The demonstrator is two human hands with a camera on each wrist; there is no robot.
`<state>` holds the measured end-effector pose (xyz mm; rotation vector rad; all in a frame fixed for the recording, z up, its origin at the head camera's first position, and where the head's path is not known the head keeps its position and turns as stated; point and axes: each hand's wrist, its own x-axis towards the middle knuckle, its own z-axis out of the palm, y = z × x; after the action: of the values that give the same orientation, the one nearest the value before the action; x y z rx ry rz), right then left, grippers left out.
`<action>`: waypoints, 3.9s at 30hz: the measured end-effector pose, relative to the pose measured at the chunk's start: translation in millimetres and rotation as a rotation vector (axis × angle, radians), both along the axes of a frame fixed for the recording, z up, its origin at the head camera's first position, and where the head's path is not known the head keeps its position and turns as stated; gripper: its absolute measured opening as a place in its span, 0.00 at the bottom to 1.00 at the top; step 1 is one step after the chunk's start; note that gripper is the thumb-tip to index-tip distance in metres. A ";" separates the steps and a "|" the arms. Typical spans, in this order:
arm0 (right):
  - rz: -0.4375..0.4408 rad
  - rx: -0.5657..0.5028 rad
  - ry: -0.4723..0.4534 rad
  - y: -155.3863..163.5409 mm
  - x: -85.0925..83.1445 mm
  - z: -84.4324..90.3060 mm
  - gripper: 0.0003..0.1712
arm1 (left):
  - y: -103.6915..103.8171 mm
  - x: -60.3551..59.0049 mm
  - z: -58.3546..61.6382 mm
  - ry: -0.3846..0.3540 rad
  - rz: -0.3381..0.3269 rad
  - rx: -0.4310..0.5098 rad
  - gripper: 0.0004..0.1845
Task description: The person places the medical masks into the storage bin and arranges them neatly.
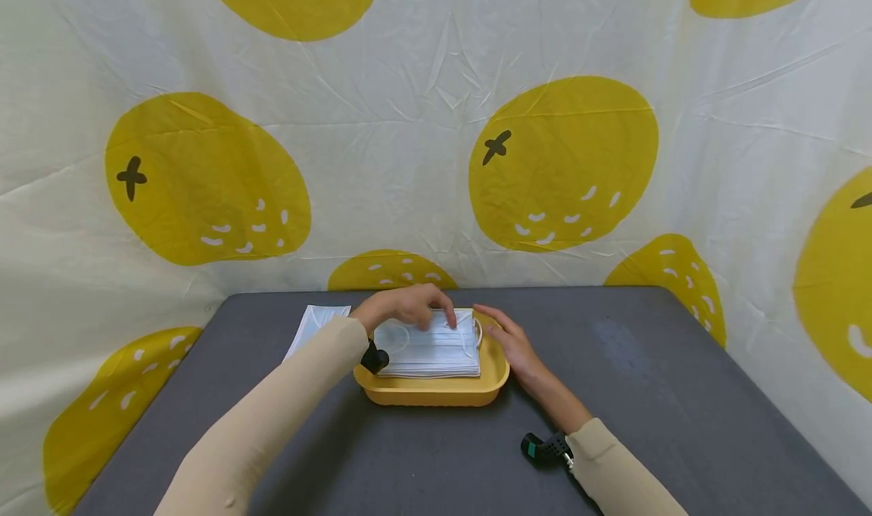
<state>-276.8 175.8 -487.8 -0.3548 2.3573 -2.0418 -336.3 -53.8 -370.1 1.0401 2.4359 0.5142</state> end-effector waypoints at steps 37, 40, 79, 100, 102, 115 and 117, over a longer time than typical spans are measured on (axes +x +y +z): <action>0.022 -0.026 -0.006 0.7 -0.9 -2.8 0.26 | 0.7 1.8 15.4 0.118 0.054 0.058 0.14; 0.017 -0.035 -0.008 0.1 -1.4 -2.9 0.26 | -3.4 2.2 13.0 0.109 0.051 0.128 0.15; 0.013 -0.014 0.012 0.1 -0.1 -0.6 0.26 | -174.6 61.1 -55.8 0.189 0.820 0.885 0.16; 0.003 -0.016 0.004 2.4 0.2 -1.0 0.26 | -214.5 50.1 -80.6 0.236 1.084 0.641 0.25; 0.005 -0.019 0.005 2.4 0.1 -0.8 0.26 | -215.9 50.4 -81.5 0.246 1.079 0.630 0.26; 0.000 -0.002 0.002 -1.2 -0.1 0.8 0.26 | -224.0 54.2 -90.1 0.306 1.034 0.425 0.33; 0.008 -0.005 -0.002 -0.9 0.6 0.5 0.26 | -224.2 53.7 -90.7 0.318 1.024 0.398 0.34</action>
<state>-276.2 175.0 -487.3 -0.3608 2.3463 -2.0443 -282.5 -278.0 -460.8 -0.1384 3.1114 1.2575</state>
